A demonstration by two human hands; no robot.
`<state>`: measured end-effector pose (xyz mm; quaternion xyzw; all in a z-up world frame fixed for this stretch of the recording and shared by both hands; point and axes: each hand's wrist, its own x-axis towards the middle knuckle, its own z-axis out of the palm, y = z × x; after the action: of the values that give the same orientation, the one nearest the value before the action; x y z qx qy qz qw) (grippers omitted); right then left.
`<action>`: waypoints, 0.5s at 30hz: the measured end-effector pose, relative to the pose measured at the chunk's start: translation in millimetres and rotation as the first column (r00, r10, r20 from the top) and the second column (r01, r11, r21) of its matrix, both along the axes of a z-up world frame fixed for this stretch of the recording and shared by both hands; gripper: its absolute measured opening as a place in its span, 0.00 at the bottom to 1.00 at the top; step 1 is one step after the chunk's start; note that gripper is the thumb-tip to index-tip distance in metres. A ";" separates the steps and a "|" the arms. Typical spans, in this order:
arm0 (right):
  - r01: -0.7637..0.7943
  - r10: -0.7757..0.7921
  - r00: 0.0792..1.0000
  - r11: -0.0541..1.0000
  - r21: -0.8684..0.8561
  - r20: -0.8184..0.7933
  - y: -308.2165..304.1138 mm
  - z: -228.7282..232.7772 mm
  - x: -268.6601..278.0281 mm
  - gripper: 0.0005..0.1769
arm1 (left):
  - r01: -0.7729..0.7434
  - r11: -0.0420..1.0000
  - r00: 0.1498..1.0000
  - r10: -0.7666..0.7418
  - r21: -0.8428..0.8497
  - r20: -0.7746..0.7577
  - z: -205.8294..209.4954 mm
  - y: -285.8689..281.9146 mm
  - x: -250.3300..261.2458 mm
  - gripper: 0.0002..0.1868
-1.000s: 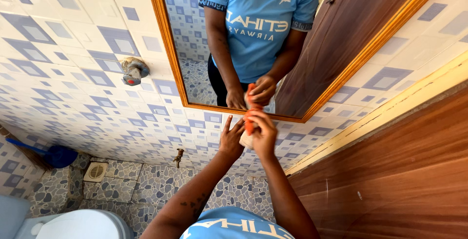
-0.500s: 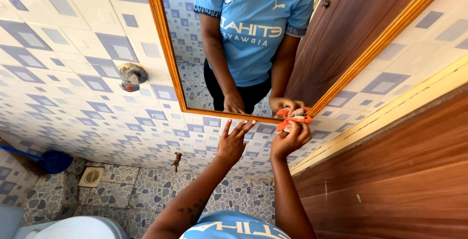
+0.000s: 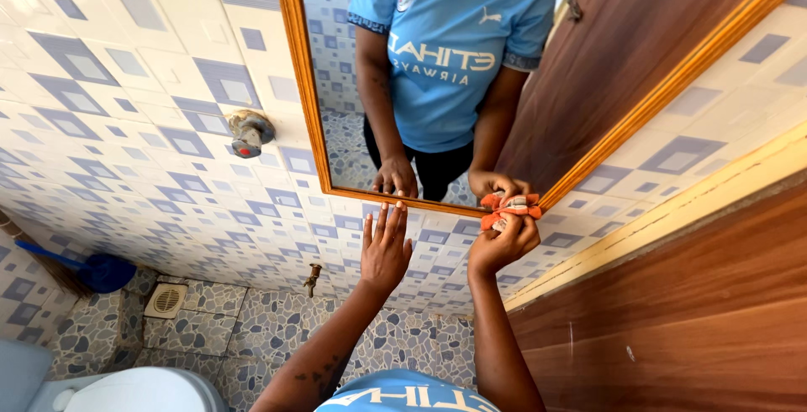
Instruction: The person wipes a bathroom mirror with a cloth, then sprays a cleaning solution onto the tiled walls and wipes them with the same cloth. The person also wipes the wooden door frame.
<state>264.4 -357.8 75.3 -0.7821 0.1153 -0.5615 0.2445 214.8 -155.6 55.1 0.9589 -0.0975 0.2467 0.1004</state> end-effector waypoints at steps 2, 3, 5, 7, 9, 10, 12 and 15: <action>0.010 -0.010 1.000 1.000 0.012 -0.026 -0.4 -5.2 2.1 0.18 | 0.020 0.999 0.999 -0.019 -0.030 0.044 2.6 1.9 0.2 0.40; 0.016 -0.016 0.999 1.000 0.019 -0.039 0.7 -6.6 3.9 0.18 | 0.031 0.999 0.997 -0.028 -0.043 0.067 4.4 3.1 0.4 0.40; -0.029 0.030 0.999 0.997 0.067 -0.018 10.1 -5.3 8.0 0.17 | 0.049 0.996 0.995 -0.043 -0.068 0.086 7.5 3.7 -1.3 0.40; -0.122 0.123 0.992 0.991 0.050 -0.006 31.6 0.9 6.2 0.16 | 0.066 0.993 0.993 -0.056 -0.093 0.107 8.7 3.3 -0.9 0.40; -0.264 0.264 0.964 0.964 -0.031 -0.014 72.9 9.2 -5.0 0.16 | 0.079 0.990 0.990 -0.064 -0.118 0.126 5.8 4.2 0.1 0.39; -0.325 0.325 0.946 0.941 -0.090 -0.022 89.5 17.1 -10.2 0.14 | 0.088 0.991 0.990 -0.076 -0.100 0.122 3.1 6.7 0.7 0.37; -0.430 0.425 0.903 0.887 -0.170 -0.065 119.9 35.4 -16.9 0.12 | 0.102 0.992 0.989 -0.094 -0.067 0.116 -2.0 12.3 3.0 0.32; -0.628 0.606 0.776 0.767 -0.129 -0.174 137.7 58.4 -25.2 0.10 | 0.148 0.983 0.984 -0.135 -0.108 0.116 -5.4 17.7 2.0 0.33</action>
<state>239.2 -220.1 133.8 -0.8279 -0.1849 -0.4090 0.3363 216.8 -137.8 49.7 0.9273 -0.1562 0.2957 0.1679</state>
